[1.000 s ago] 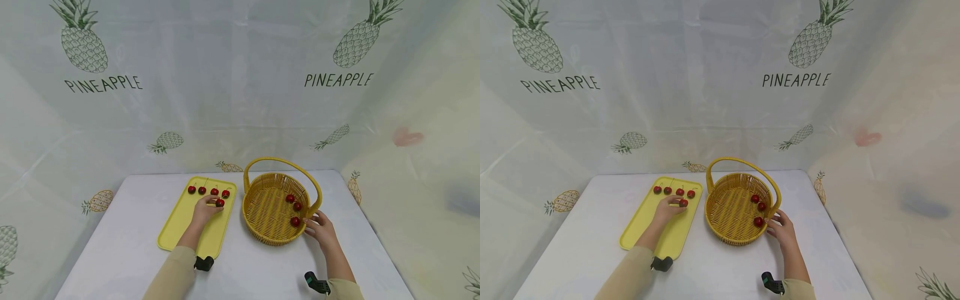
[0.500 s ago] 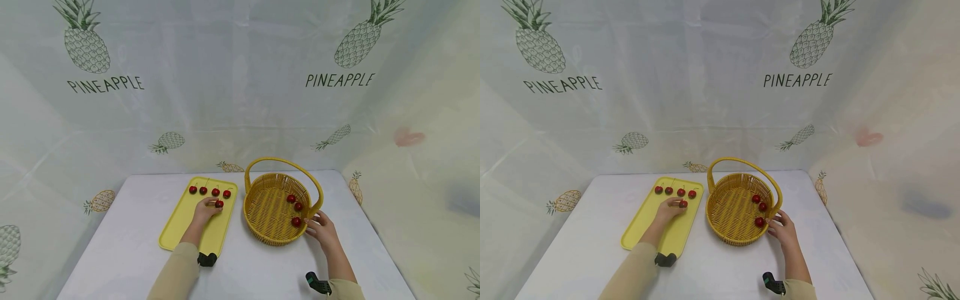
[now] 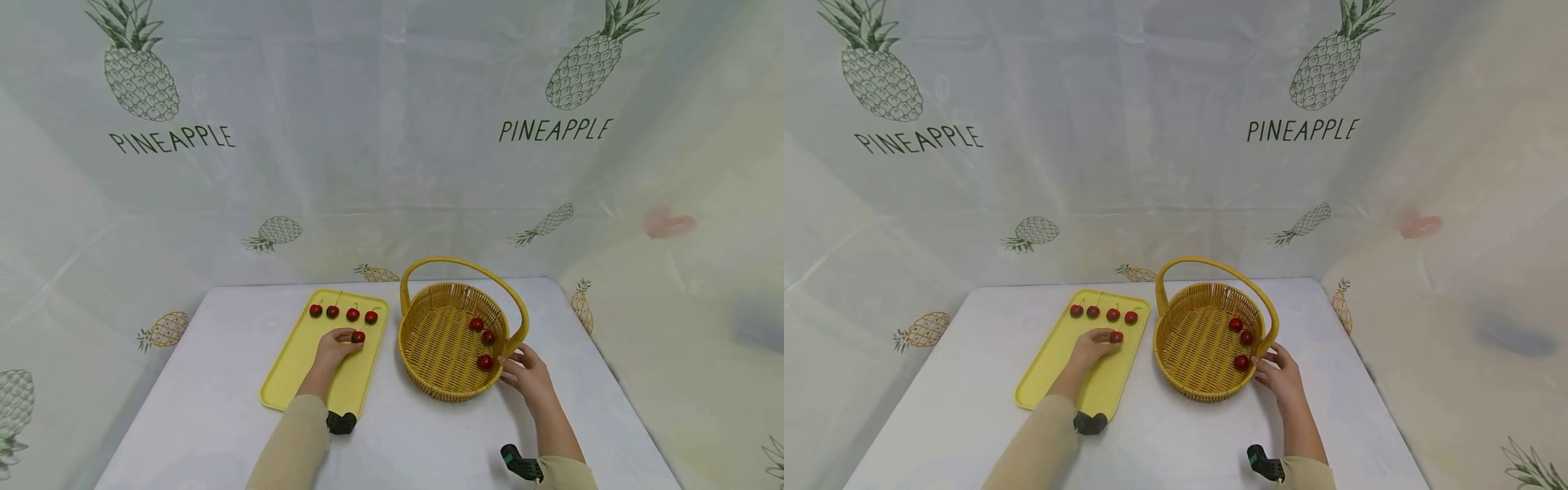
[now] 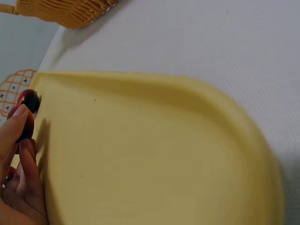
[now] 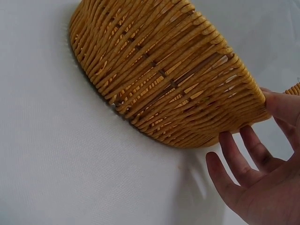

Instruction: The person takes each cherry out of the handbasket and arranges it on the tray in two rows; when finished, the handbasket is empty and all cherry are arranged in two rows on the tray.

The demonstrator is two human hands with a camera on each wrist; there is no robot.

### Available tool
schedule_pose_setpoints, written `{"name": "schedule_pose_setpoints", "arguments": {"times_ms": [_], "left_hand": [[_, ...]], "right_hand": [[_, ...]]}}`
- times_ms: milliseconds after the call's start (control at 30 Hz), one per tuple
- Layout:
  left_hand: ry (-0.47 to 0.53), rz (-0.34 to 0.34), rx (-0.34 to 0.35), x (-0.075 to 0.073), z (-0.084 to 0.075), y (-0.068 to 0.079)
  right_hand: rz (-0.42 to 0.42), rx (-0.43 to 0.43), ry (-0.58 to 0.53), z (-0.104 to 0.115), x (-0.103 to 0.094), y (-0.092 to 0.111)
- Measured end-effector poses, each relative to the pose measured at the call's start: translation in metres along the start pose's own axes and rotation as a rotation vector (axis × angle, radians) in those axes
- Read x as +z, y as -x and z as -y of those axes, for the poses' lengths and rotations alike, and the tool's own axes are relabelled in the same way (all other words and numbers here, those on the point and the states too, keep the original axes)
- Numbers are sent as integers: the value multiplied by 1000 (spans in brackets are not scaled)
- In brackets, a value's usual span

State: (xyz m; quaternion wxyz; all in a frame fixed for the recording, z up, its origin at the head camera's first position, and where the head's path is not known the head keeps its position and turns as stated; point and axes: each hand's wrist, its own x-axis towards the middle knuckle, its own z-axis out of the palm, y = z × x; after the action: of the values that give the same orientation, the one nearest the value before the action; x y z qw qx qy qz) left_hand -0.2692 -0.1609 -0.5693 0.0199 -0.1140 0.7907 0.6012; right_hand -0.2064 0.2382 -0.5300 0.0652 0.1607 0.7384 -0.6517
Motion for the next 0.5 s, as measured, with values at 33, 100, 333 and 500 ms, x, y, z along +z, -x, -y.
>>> {"name": "schedule_pose_setpoints", "arguments": {"times_ms": [33,100,333,500], "left_hand": [[-9,0,11,0,0,0],[-27,-5,20,0,0,0],[-130,-16,45,1,-2,2],[-236,-17,40,3,-2,2]], "right_hand": [[0,1,3,0,0,0],[-1,0,8,0,-1,0],[-2,-16,6,-1,-1,0],[-7,-19,1,-1,-1,1]]}}
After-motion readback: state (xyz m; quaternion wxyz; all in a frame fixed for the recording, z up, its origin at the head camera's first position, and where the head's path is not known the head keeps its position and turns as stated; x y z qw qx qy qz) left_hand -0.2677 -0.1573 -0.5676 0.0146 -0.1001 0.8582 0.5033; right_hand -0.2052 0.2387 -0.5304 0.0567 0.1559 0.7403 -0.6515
